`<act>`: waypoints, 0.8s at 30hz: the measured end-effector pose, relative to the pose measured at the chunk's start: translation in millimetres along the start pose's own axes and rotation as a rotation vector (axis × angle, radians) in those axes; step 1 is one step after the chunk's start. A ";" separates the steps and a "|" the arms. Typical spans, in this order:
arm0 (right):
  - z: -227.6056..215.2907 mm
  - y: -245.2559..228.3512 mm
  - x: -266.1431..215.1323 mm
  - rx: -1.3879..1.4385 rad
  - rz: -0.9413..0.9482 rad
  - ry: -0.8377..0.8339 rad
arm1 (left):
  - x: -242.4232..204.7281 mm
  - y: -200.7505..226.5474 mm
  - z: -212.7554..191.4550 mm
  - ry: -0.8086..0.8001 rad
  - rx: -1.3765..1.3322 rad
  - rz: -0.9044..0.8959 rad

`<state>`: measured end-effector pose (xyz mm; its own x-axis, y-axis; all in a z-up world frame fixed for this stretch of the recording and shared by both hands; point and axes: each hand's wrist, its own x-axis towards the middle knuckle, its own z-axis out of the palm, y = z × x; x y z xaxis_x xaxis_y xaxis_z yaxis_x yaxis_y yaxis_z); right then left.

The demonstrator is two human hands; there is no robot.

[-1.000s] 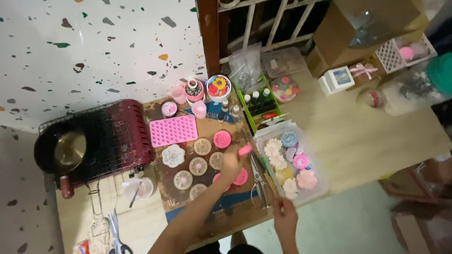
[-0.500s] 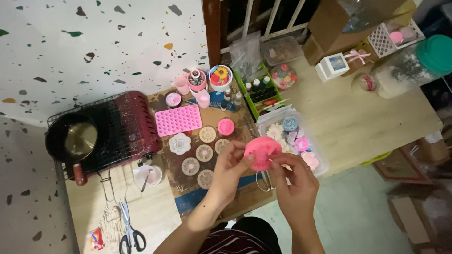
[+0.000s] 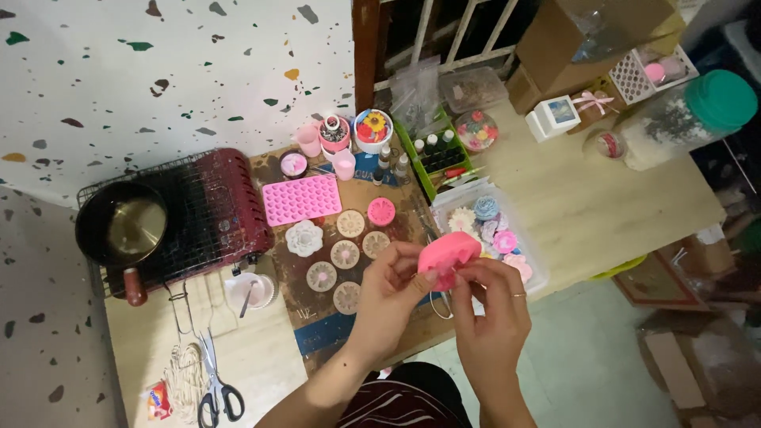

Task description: Melting wax on a portable stove and preparing silicone molds with wicks for candle production.

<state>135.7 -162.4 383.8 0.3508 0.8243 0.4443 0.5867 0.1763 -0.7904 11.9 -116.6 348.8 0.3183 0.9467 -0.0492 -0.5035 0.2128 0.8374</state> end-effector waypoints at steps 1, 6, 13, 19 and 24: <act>0.2 -1.5 0.3 -0.017 0.001 0.003 | -0.9 -0.6 0.3 0.004 -0.014 0.003; 0.4 -1.4 0.2 -0.079 -0.008 -0.014 | -4.8 -4.8 -0.7 0.009 -0.037 -0.003; 0.7 1.3 -1.2 -0.104 -0.045 -0.016 | -8.0 -3.4 2.8 0.024 -0.010 -0.003; 1.2 3.5 -1.8 -0.092 -0.060 -0.023 | -12.7 -11.2 4.6 0.039 0.014 0.016; 1.5 6.3 -4.3 -0.098 -0.058 -0.038 | -15.4 -10.6 8.2 0.035 0.049 0.065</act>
<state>136.8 -164.0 376.2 0.2872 0.8344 0.4704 0.6741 0.1728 -0.7181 18.9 -135.5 345.1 0.2580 0.9661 -0.0123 -0.4818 0.1397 0.8651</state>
